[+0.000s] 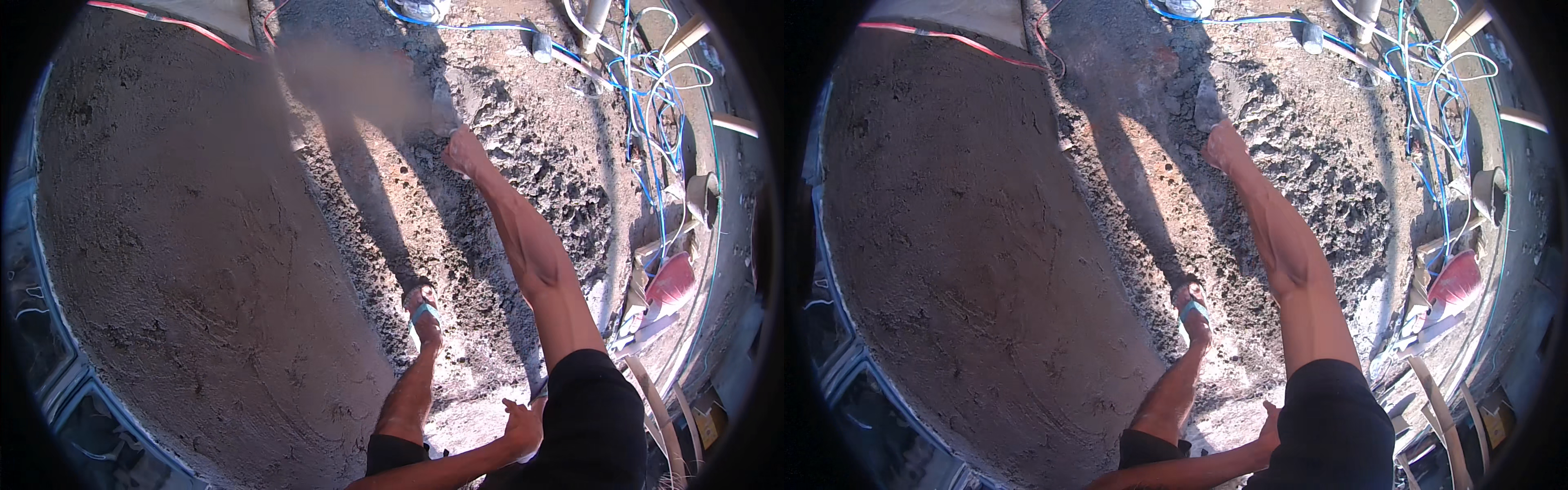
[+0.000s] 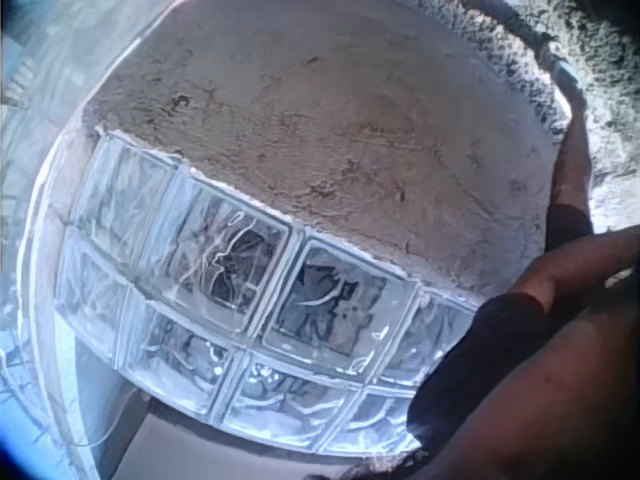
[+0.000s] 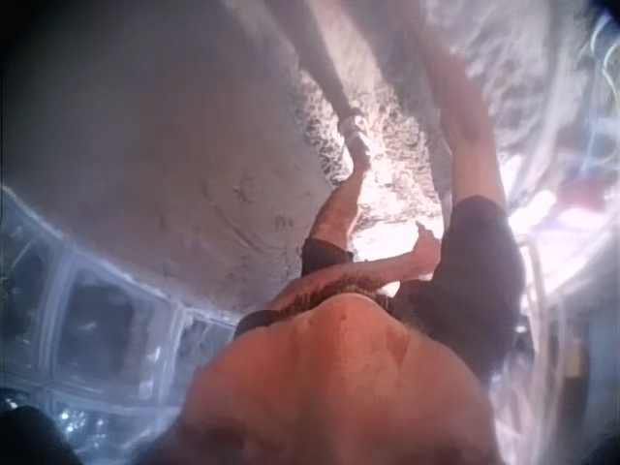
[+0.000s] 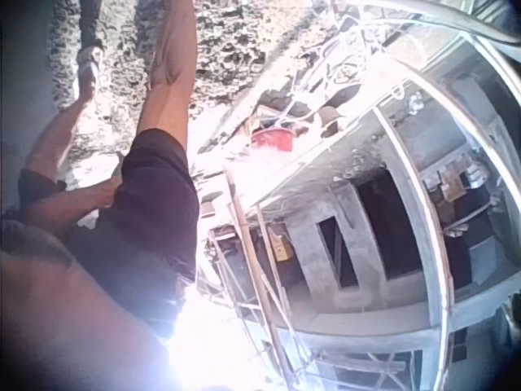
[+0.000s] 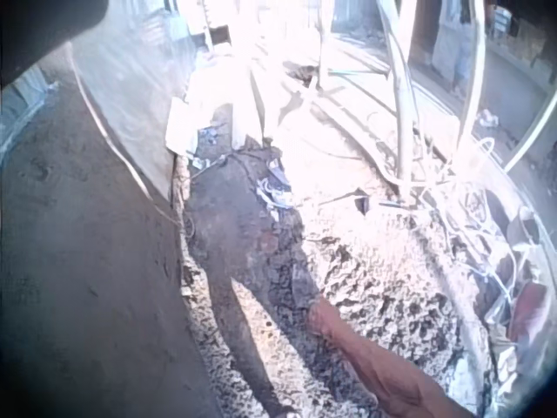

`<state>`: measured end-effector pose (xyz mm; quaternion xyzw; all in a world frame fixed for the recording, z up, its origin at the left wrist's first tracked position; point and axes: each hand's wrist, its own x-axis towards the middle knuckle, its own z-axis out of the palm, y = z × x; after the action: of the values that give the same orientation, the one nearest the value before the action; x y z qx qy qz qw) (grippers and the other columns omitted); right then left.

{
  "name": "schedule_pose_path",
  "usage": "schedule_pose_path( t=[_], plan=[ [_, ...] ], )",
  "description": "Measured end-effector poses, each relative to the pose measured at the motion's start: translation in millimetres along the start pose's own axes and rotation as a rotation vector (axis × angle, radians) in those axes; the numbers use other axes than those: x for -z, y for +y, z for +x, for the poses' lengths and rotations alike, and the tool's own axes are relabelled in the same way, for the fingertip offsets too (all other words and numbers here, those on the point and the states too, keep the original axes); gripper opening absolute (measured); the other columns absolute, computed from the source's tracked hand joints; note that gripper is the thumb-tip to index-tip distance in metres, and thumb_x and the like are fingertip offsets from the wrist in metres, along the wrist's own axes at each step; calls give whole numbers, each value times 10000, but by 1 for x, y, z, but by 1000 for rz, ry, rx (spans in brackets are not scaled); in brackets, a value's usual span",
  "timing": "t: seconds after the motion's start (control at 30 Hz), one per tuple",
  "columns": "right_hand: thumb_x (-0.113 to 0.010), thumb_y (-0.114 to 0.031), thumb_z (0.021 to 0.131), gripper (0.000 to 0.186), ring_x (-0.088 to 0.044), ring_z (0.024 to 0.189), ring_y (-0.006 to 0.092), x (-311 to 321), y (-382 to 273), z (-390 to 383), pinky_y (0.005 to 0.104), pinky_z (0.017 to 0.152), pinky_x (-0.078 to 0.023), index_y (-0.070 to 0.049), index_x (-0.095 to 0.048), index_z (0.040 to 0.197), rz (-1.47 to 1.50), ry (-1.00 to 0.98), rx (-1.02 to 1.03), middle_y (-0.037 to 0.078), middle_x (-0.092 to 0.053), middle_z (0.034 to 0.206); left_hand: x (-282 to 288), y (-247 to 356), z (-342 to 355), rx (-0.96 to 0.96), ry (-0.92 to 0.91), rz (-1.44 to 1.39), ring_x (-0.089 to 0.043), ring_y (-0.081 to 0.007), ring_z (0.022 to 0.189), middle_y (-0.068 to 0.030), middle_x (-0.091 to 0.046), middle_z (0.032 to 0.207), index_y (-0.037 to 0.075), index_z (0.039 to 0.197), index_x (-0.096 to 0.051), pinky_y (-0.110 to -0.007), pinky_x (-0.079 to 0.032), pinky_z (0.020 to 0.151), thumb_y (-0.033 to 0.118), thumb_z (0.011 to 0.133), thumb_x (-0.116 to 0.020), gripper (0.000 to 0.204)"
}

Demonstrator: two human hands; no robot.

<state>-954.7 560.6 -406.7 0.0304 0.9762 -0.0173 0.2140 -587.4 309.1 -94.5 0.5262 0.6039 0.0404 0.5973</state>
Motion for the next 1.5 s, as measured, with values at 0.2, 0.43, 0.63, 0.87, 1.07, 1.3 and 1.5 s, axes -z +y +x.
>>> schedule_pose_path(
  t=[0.2,0.43,0.63,0.87,1.07,1.3,1.5],
  plan=[
    [-532,-100,878,314,-630,624,380,-3,-37,-83,470,580,-558,32,-442,1148,577,108,-515,215,-602,812,54,-6,4,-86,-256,-7,-635,-424,973,-179,-681,1050,26,1238,-617,-722,-331,945,431,822,-656,582],
    [-420,-82,970,154,-669,687,375,-8,6,19,433,552,-549,-6,-426,1103,238,184,-438,231,-610,833,3,-15,23,75,-142,99,-637,-391,987,-166,-677,1072,51,1132,-678,-699,-356,938,351,877,-574,406],
    [-390,-17,913,194,-675,889,430,3,34,63,529,693,-525,-25,-517,1060,724,248,-620,294,-650,969,21,-25,9,-13,-152,89,-618,-380,1010,-166,-661,1090,38,1150,-659,-691,-341,954,343,878,-570,418],
    [-512,-256,908,403,-614,452,285,9,-16,-76,374,428,-508,109,-489,1078,1245,84,-728,223,-632,700,38,-22,2,-93,-179,86,-596,-367,1036,-166,-642,1112,23,1170,-638,-683,-324,972,335,880,-566,432],
    [-470,-359,961,269,-457,440,137,-45,-29,-41,291,323,-364,-99,-425,909,2394,554,-1011,41,-472,641,50,-33,3,-107,-170,90,-577,-357,1059,-166,-625,1131,10,1188,-619,-675,-309,988,328,881,-562,446],
    [-502,-267,897,268,-589,558,184,-80,46,98,309,432,-441,-21,-565,811,1608,394,-967,88,-601,690,74,-62,1,-79,-129,56,-554,-344,1085,-167,-606,1152,-5,1209,-598,-667,-292,1006,320,882,-558,463],
    [-548,-191,824,288,-707,708,289,-22,81,95,393,679,-563,51,-699,863,717,28,-591,178,-706,764,116,-81,-14,-73,-64,9,-535,-333,1108,-167,-590,1171,-18,1227,-580,-659,-277,1022,313,883,-554,478]
  ],
)
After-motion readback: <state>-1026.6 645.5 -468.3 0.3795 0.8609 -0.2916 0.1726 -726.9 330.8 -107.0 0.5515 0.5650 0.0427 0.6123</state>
